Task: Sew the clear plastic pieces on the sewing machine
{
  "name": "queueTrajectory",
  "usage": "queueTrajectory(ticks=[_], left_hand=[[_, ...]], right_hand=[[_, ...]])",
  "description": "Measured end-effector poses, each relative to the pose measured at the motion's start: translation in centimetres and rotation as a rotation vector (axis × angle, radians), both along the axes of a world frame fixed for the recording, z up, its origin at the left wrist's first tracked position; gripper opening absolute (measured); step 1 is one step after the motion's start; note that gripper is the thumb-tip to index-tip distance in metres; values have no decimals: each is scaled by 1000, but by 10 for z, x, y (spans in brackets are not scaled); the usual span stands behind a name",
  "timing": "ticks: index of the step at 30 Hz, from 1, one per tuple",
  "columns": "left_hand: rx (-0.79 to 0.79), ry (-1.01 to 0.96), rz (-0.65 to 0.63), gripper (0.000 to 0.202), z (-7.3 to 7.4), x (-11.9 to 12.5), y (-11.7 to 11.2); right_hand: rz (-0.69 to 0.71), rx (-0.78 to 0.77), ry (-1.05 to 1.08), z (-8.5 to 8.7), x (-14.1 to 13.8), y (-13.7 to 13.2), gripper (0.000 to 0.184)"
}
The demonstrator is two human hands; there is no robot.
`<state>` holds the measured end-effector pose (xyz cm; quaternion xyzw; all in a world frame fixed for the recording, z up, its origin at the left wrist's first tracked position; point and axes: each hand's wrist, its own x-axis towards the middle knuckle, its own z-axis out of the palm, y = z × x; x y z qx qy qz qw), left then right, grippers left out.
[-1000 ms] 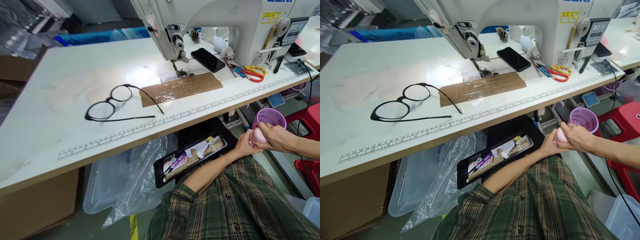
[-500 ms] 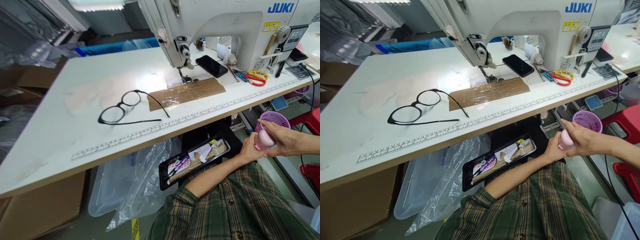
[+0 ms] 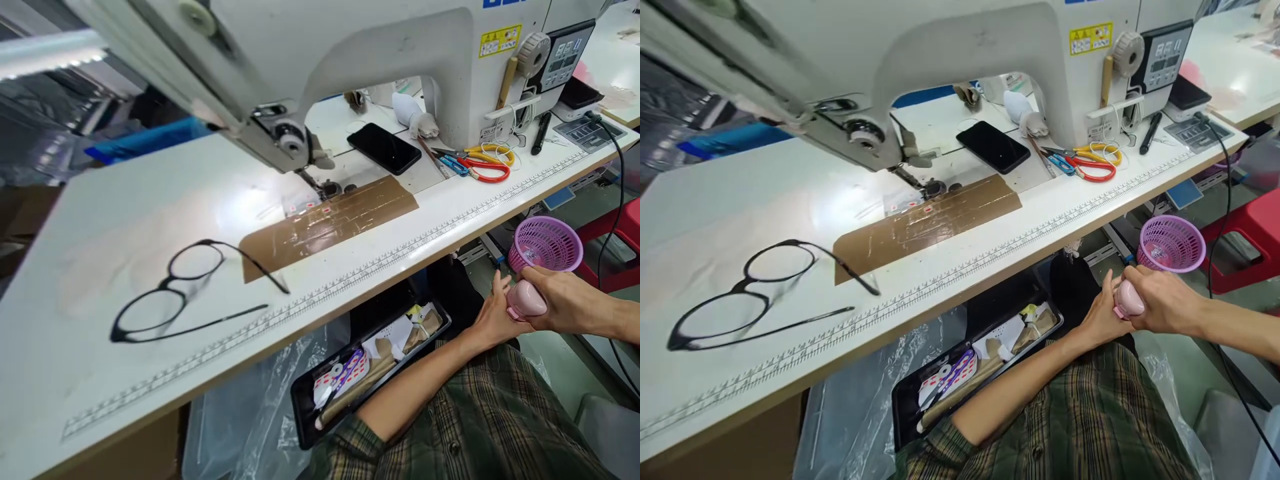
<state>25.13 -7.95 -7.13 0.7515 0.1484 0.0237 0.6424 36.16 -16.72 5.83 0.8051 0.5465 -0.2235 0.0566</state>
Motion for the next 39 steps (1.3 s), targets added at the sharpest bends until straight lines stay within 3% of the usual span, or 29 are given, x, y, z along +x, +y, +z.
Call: queueTrajectory(ticks=[3, 7, 10, 14, 16, 19, 21, 23, 25, 28, 32, 36, 39], left_hand=[[176, -27, -60, 130, 14, -13, 17], [560, -315, -151, 64, 56, -57, 57], [653, -236, -124, 48, 72, -85, 87], [541, -49, -161, 47, 59, -90, 103], [469, 4, -169, 70, 48, -73, 96], [421, -31, -132, 128, 33, -30, 73], [405, -102, -82, 141, 24, -4, 54], [362, -185, -23, 119, 16, 12, 36], [352, -254, 64, 82, 8, 16, 19], [425, -322, 251, 55, -2, 9, 2], [496, -308, 393, 50, -6, 2, -2], [447, -287, 375, 56, -2, 0, 7], [378, -311, 309, 60, 2, -2, 12]], right_hand=[[-130, 103, 26, -15, 32, -3, 32], [-234, 200, 4, -36, 71, 5, 31], [-215, 248, -44, -46, 86, 10, 31], [-90, 311, -75, -41, 79, 8, 26], [-62, 338, -57, -31, 67, 5, 23], [-74, 386, -6, -13, 43, 0, 23], [-90, 429, 33, -2, 27, -4, 26], [-84, 463, 50, 7, 14, -8, 32], [-74, 449, -21, 14, 3, -12, 46], [-100, 286, -245, 20, -9, -13, 67], [-89, 125, -383, 16, -17, -7, 61], [92, 235, -381, 10, -11, -5, 55], [267, 300, -338, 16, -1, -7, 51]])
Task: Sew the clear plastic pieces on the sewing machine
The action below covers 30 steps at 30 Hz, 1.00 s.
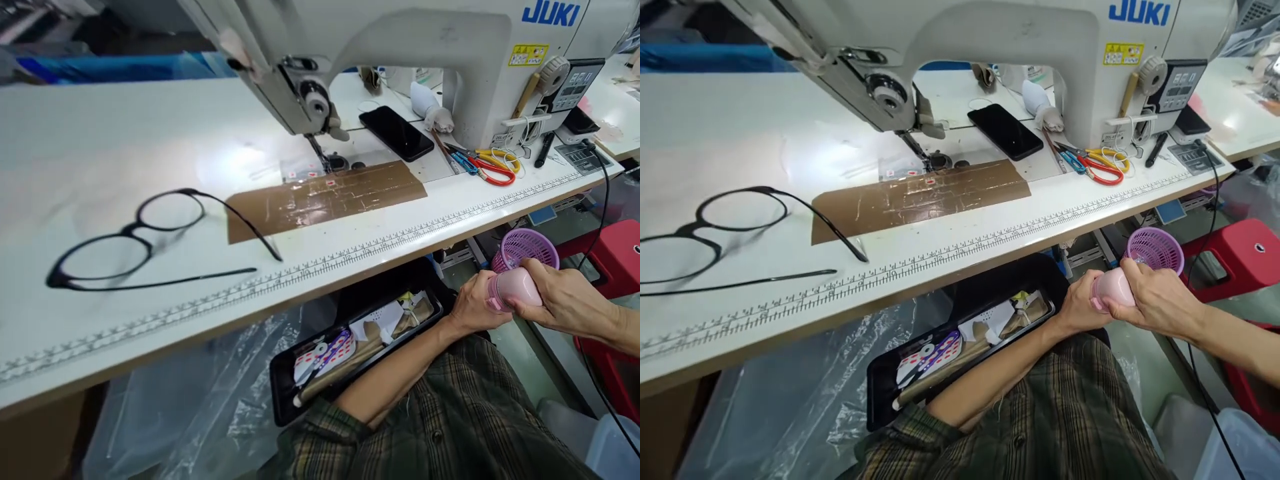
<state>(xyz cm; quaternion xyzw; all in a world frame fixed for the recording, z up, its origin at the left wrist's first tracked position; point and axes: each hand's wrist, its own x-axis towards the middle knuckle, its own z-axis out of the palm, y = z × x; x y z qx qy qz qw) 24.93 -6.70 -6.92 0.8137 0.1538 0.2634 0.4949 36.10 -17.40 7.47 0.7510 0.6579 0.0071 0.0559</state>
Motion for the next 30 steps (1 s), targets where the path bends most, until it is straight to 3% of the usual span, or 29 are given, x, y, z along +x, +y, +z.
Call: queueTrajectory(ticks=[7, 9, 10, 13, 17, 22, 30], left_hand=[[-106, -82, -280, 64, 2, -6, 7], [-110, -72, -332, 63, 0, -8, 8], [-107, -73, -346, 62, -2, -9, 8], [-92, -105, -345, 62, -8, -7, 6], [-92, -138, -310, 68, -13, -3, 3], [-113, -165, -241, 67, -11, -4, 3], [-131, -110, -205, 67, -14, -4, 0]], right_hand=[[514, -127, -9, 34, 13, 6, 45], [620, -178, 40, 43, 10, 7, 34], [651, -204, 66, 47, 7, 8, 40], [642, -285, 168, 57, -1, 9, 58], [485, -327, 323, 67, -6, 11, 53], [406, -290, 313, 73, -3, 13, 56], [539, -321, 117, 61, -11, 20, 63]])
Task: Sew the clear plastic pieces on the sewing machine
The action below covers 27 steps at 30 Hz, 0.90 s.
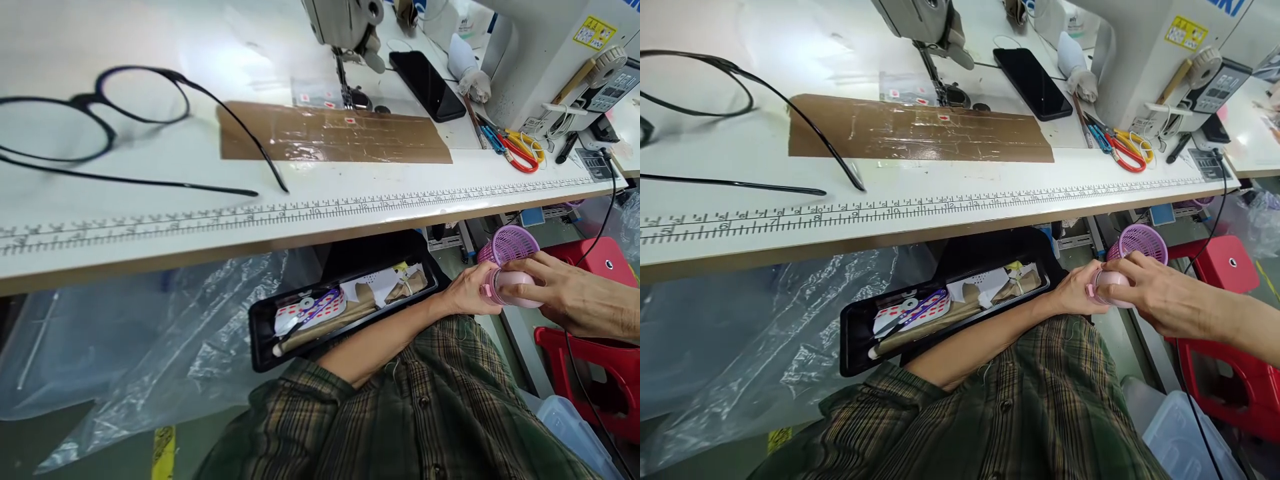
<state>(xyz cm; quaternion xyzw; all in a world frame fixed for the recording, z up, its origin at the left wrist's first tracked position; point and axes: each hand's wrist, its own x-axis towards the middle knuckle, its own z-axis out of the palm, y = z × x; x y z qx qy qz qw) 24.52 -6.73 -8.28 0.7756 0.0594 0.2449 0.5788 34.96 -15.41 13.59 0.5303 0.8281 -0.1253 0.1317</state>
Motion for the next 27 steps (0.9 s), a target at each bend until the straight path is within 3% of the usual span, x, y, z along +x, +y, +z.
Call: queueTrajectory(ticks=[5, 9, 15, 18, 20, 24, 27], left_hand=[[-43, -4, 24, 65, -2, -3, -4], [-44, -9, 44, 66, -2, -4, -6], [-3, -17, 15, 64, 1, -5, -4], [19, -4, -18, 61, 2, -6, -2], [21, -22, -59, 61, 2, -6, 0], [21, -88, -173, 59, -1, -7, 0], [15, -98, -175, 57, -3, -7, -2]], right_hand=[[72, 131, -91, -17, 5, -5, 51], [9, 168, -135, -25, 10, -10, 36], [-270, -101, 110, -10, 10, -3, 41], [-304, -218, 188, -2, 7, -1, 43], [-238, -233, 176, 1, 1, -1, 46], [27, -159, 101, -2, -9, -5, 71], [110, -101, 79, -10, -5, -11, 71]])
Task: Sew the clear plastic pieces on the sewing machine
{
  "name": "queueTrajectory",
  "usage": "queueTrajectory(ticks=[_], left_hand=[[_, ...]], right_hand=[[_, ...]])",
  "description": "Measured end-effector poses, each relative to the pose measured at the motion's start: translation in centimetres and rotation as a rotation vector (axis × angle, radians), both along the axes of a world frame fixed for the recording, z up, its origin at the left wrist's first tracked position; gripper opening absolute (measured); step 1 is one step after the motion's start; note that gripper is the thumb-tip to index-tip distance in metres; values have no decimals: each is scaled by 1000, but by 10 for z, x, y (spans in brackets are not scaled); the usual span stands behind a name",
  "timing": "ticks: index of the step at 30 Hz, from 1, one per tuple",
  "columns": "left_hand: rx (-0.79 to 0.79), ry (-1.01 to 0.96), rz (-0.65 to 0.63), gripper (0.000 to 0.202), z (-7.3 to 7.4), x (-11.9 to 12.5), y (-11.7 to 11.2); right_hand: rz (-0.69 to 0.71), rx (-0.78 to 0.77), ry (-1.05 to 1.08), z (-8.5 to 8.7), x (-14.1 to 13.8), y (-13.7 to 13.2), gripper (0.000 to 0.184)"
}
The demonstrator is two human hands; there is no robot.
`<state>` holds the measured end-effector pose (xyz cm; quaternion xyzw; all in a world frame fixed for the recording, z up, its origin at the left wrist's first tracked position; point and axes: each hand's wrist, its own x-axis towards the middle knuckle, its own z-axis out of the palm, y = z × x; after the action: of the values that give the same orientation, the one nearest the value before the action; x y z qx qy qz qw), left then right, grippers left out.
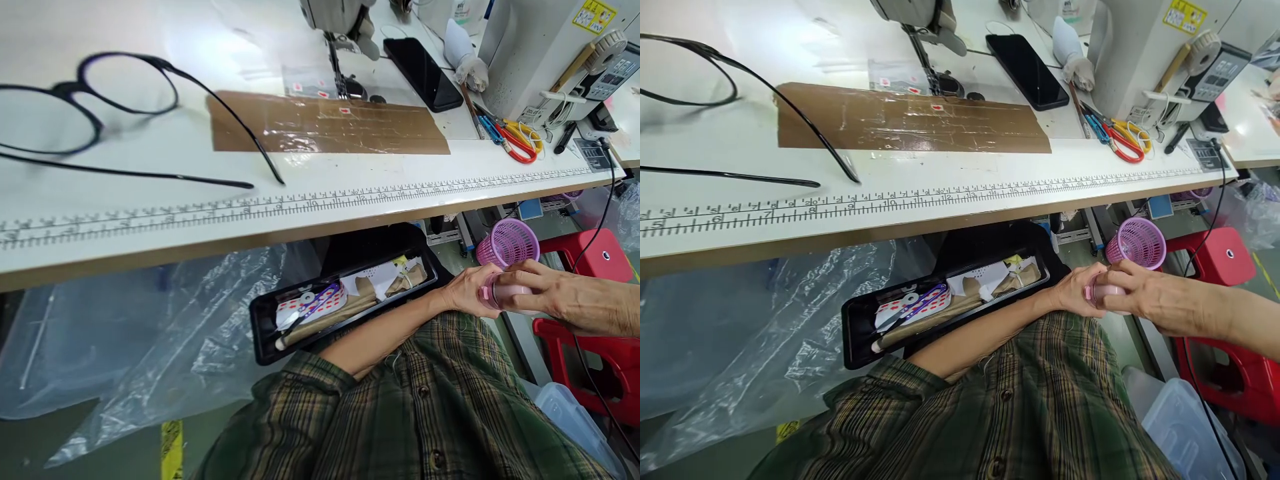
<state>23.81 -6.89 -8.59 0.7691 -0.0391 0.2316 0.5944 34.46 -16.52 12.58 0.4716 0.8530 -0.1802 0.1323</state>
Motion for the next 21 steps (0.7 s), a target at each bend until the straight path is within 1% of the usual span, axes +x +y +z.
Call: queueTrajectory(ticks=[2, 3, 5, 6, 9, 10, 11, 12, 13, 14, 15, 16, 18, 20, 21], left_hand=[[-8, 16, 25, 58, 0, 0, -3], [-13, 23, 45, 59, 1, 0, -5], [-23, 29, 109, 62, 3, 0, -9], [-24, 32, 148, 62, 4, 0, -11], [-5, 78, 230, 62, 8, 0, -16], [6, 101, 234, 62, 8, 0, -17], [15, 118, 226, 62, 8, 0, -17], [20, 131, 212, 63, 8, 0, -17], [18, 138, 201, 64, 8, 0, -16], [11, 141, 195, 65, 7, 0, -14], [2, 140, 194, 66, 6, 0, -13], [-6, 134, 195, 67, 5, 1, -11], [-3, 107, 193, 66, 3, 1, -9], [13, 70, 193, 65, 1, 1, -10], [20, 53, 197, 65, 1, 1, -11]], right_hand=[[-38, 64, 21, -7, 6, -5, 63], [-82, 95, 24, -11, 8, -7, 54], [-232, 149, -43, -17, 9, -11, 36], [-324, 157, -120, -20, 7, -11, 38], [-581, 139, -385, -23, -2, -10, 58], [-633, 128, -427, -22, -4, -9, 62], [-649, 127, -428, -19, -5, -7, 65], [-625, 138, -395, -16, -5, -5, 71], [-566, 158, -336, -11, -4, -3, 79], [-483, 181, -264, -6, -2, -1, 87], [-391, 202, -195, -1, 1, 0, 88], [-294, 213, -141, 3, 3, 2, 82], [-131, 200, -98, 6, 7, 3, 59], [-52, 194, -126, 2, 7, 2, 38], [-58, 208, -157, -1, 5, 2, 31]])
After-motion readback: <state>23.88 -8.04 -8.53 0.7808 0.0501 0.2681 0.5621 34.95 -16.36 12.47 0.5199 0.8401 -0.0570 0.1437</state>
